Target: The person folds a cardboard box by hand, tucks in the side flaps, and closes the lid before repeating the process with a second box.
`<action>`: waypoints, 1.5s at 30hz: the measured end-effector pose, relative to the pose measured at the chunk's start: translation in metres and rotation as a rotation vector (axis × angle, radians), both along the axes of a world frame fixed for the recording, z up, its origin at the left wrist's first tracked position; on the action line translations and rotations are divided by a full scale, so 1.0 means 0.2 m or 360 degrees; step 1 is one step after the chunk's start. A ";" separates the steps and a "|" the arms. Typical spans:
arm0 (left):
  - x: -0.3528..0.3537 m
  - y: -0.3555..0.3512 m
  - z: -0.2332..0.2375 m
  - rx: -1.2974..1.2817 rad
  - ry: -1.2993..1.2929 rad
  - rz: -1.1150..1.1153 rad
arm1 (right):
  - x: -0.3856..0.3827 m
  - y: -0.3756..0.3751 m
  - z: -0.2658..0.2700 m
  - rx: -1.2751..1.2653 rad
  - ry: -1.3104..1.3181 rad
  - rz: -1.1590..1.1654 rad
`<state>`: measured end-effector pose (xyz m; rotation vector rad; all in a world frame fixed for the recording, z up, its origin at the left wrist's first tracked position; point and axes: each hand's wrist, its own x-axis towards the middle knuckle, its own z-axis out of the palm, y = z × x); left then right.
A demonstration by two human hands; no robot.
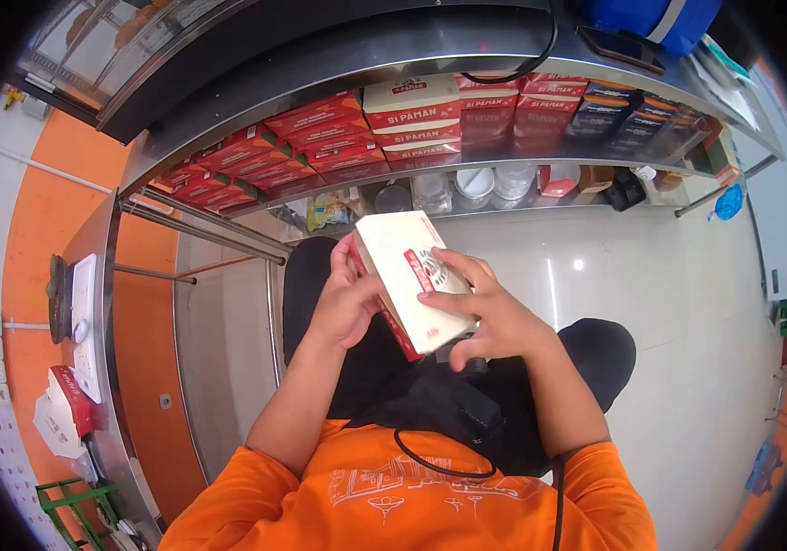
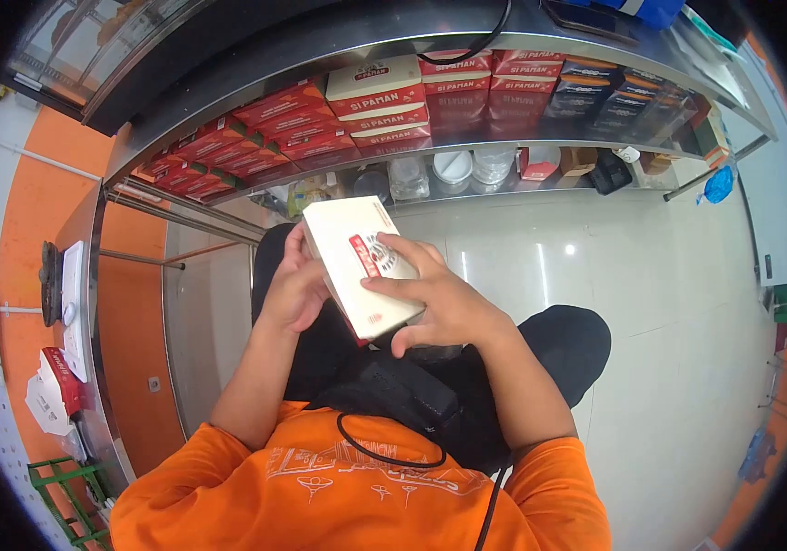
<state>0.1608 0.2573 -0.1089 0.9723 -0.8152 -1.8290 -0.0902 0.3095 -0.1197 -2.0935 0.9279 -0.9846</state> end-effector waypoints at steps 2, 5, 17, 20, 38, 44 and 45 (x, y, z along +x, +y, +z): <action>-0.02 0.01 -0.03 -0.0412 -0.0180 -0.0121 | 0.02 -0.02 -0.10 0.0146 -0.0255 -0.0045; -0.08 0.07 0.00 -0.0846 -0.0190 -0.0321 | 0.08 0.00 -0.06 0.0370 -0.0676 -0.0333; -0.12 0.13 0.17 -0.1378 -0.0927 -0.0718 | 0.06 0.01 -0.07 0.0184 -0.0604 -0.0403; -0.12 0.13 0.16 -0.1497 -0.0981 -0.0704 | 0.05 0.02 -0.06 0.0085 -0.0483 -0.0403; -0.13 0.05 0.11 -0.0503 -0.0362 -0.0177 | 0.10 0.06 0.02 0.0486 -0.0062 -0.0111; -0.10 0.04 0.09 -0.0712 -0.0381 -0.0277 | 0.07 0.03 -0.03 0.0544 -0.0204 0.0002; -0.09 0.05 0.10 -0.0724 -0.0390 -0.0286 | 0.07 0.03 -0.02 0.0557 -0.0147 0.0017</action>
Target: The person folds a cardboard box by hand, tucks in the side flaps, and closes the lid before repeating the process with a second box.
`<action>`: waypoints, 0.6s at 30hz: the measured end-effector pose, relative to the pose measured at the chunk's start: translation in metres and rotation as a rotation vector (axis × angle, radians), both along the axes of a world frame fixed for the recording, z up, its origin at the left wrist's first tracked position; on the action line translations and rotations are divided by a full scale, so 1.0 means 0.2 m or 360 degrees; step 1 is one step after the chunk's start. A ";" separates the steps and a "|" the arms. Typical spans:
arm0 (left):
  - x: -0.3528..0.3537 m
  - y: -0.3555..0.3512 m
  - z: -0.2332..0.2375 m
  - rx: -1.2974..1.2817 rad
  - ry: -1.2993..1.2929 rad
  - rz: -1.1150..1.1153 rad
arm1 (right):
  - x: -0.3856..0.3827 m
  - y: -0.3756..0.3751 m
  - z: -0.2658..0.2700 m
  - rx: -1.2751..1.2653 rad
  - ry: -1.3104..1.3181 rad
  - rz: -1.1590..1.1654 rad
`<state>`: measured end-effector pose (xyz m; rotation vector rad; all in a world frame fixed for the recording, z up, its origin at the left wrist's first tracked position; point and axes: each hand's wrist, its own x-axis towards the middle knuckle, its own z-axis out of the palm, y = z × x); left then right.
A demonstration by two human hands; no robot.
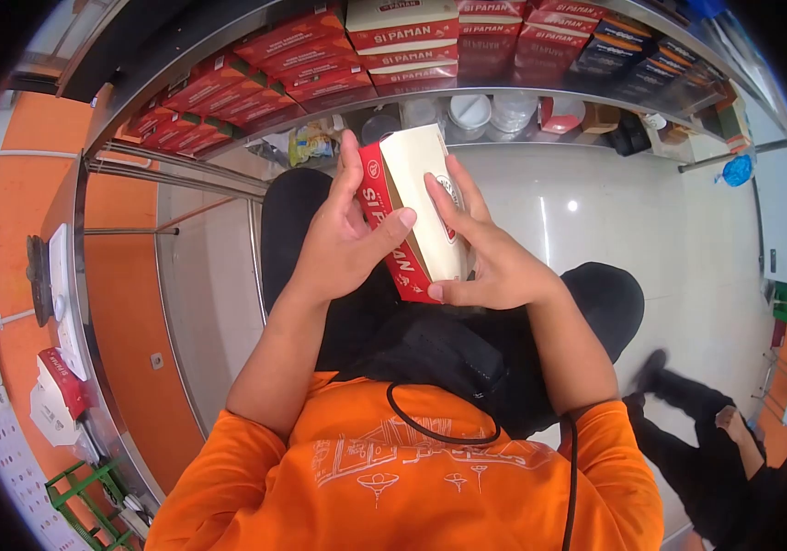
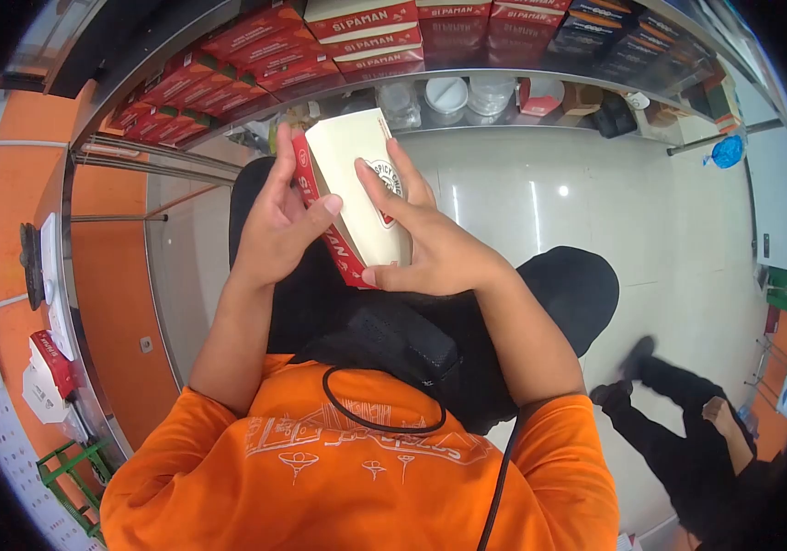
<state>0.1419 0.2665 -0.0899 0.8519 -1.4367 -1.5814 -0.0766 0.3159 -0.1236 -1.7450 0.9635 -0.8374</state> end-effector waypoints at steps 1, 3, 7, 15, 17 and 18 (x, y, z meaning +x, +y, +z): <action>0.01 0.00 0.00 -0.0014 -0.0010 -0.0008 | 0.00 0.00 0.00 0.0026 -0.0021 0.0004; 0.02 -0.01 -0.01 -0.0007 -0.0033 -0.0069 | 0.00 0.00 -0.01 0.0069 -0.0060 0.0013; 0.03 0.00 -0.03 -0.0050 -0.0085 -0.0113 | 0.00 -0.01 -0.03 0.0046 -0.0157 0.0018; 0.00 0.01 -0.07 -0.0181 -0.0225 0.0094 | 0.03 -0.01 -0.06 -0.0182 -0.0049 -0.0058; 0.02 -0.01 -0.06 -0.0147 -0.0171 0.0114 | 0.03 0.00 -0.04 -0.0217 0.0001 -0.0046; 0.02 -0.01 -0.05 -0.0129 -0.0146 0.0124 | 0.04 0.00 -0.04 -0.0234 0.0023 -0.0040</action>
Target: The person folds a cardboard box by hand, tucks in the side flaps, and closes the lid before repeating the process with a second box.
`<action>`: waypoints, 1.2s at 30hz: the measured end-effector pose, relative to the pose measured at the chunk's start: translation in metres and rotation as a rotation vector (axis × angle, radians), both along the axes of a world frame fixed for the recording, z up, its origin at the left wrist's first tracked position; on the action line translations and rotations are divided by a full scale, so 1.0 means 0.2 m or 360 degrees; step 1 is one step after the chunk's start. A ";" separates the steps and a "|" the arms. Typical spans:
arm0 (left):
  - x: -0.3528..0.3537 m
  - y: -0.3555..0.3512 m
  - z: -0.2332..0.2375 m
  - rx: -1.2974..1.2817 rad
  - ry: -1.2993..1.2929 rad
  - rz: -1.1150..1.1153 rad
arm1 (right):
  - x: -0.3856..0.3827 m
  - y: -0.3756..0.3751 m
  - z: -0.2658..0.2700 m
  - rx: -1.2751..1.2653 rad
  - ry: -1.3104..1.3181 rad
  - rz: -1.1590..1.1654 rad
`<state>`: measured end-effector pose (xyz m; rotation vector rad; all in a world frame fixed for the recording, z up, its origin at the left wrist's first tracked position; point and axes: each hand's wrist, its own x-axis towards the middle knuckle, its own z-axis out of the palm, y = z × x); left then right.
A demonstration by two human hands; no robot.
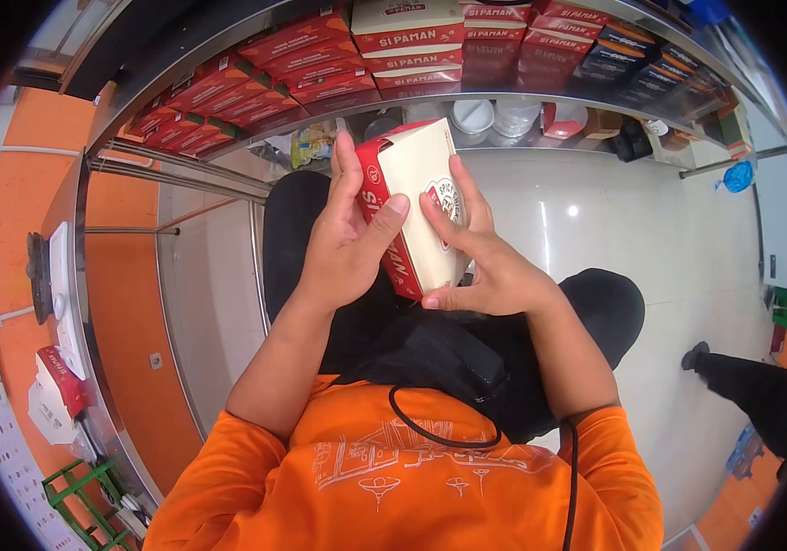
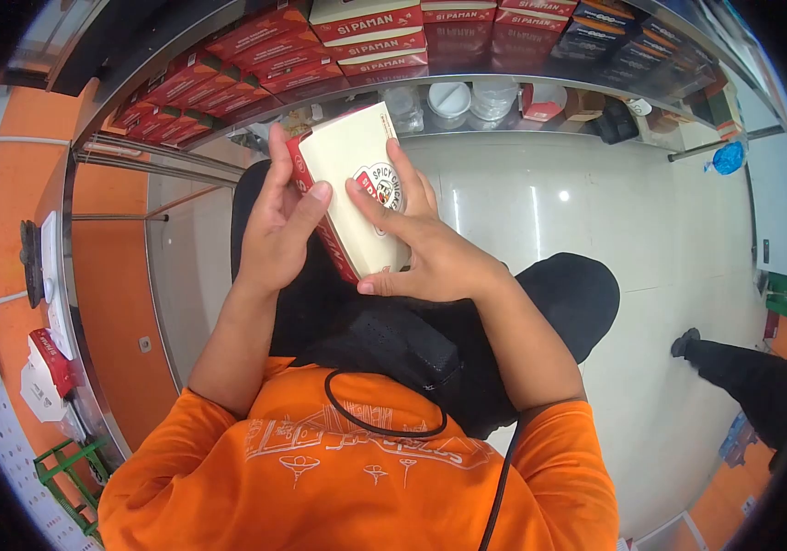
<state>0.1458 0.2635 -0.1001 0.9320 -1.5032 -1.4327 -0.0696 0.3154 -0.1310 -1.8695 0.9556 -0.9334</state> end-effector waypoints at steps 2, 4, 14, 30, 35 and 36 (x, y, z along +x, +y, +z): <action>-0.02 0.02 0.01 -0.0034 0.0063 0.0027 | 0.00 0.00 0.00 -0.0041 0.0039 -0.0016; -0.02 0.02 0.01 -0.0066 0.0029 0.0072 | 0.00 0.00 0.01 -0.0068 0.0095 -0.0029; -0.05 0.02 0.06 -0.0049 0.0278 0.0249 | 0.03 0.01 0.04 -0.0174 0.0142 -0.0067; -0.04 0.04 0.05 -0.0333 0.0163 0.0369 | 0.04 0.03 0.05 -0.0283 0.0264 -0.0081; -0.13 0.10 0.08 -0.0670 -0.0383 0.0439 | 0.06 0.04 0.04 -0.0263 0.0339 -0.0172; -0.13 0.10 0.07 -0.0717 -0.0471 0.0448 | 0.06 0.04 0.03 -0.0277 0.0343 -0.0185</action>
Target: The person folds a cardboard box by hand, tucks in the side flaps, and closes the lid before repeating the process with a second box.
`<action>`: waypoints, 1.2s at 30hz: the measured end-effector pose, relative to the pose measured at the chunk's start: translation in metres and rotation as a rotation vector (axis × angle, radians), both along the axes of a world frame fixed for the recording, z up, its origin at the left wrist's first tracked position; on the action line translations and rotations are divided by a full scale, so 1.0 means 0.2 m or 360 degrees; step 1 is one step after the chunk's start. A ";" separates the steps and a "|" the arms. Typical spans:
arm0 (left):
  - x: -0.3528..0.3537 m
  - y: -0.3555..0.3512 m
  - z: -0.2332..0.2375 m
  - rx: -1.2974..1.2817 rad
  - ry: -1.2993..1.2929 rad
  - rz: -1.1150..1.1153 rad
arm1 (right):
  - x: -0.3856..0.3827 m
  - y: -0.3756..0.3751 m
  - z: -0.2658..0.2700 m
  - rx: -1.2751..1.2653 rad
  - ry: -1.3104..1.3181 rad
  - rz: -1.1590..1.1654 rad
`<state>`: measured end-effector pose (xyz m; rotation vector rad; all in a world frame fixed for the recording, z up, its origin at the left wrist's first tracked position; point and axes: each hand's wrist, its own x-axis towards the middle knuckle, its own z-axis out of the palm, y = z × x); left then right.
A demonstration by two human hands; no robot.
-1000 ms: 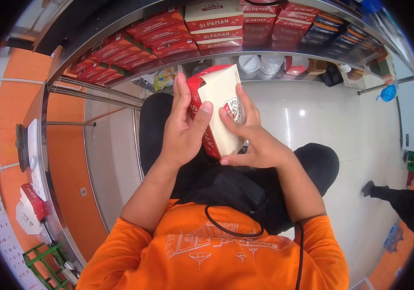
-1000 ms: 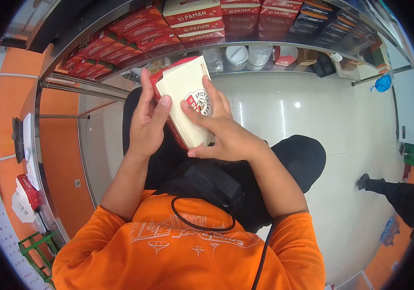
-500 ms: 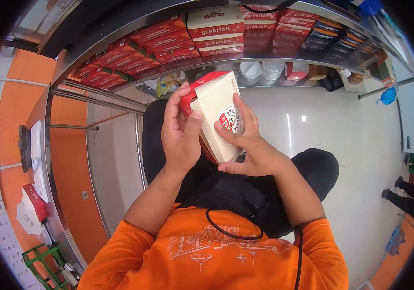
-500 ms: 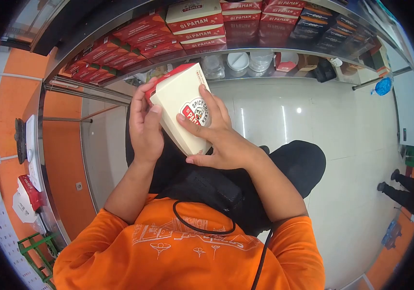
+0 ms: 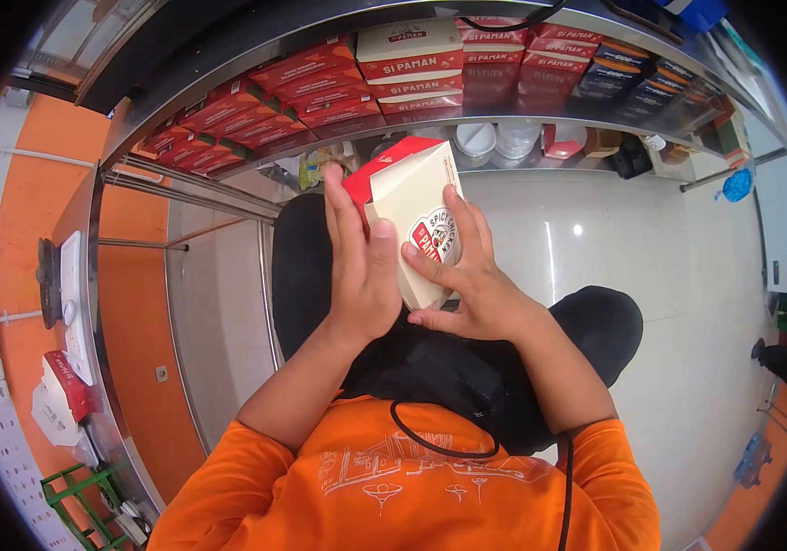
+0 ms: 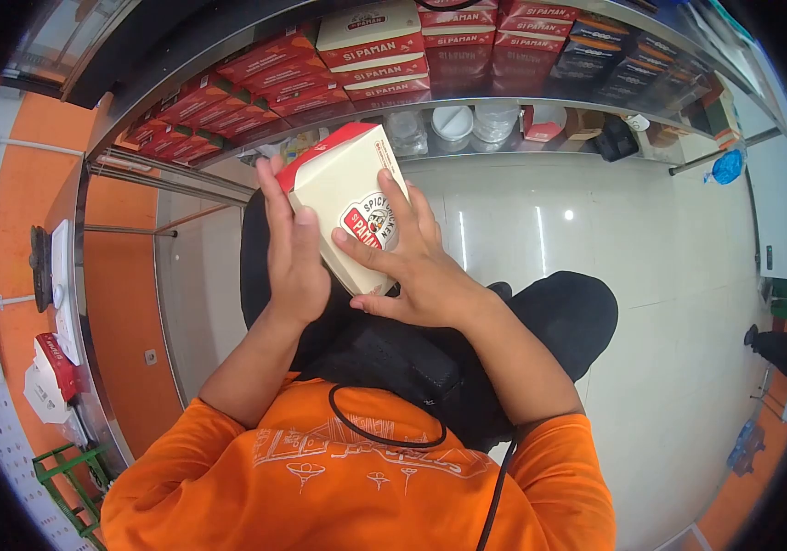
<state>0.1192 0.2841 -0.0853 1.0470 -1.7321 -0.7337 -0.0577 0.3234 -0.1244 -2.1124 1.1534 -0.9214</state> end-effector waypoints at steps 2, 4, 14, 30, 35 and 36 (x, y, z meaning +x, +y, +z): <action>0.00 0.01 -0.03 0.0021 -0.0093 0.0000 | 0.01 0.01 0.00 -0.0078 0.0141 -0.0059; 0.02 0.00 -0.05 0.0031 -0.0123 -0.0039 | 0.01 0.01 0.00 -0.0150 0.0199 -0.0083; 0.19 -0.06 -0.02 0.0008 -0.0443 -0.0796 | -0.15 -0.05 0.04 -0.0233 -0.0382 -0.0318; 0.10 -0.04 -0.07 -0.0060 -0.0421 -0.0861 | -0.12 -0.04 0.02 -0.0200 -0.0694 -0.0300; 0.10 -0.01 -0.05 0.0046 -0.0422 -0.0784 | -0.15 -0.06 -0.03 -0.0282 -0.0874 -0.0446; 0.12 -0.01 -0.06 0.0084 -0.0437 -0.0795 | -0.17 -0.07 -0.05 -0.0310 -0.0978 -0.0518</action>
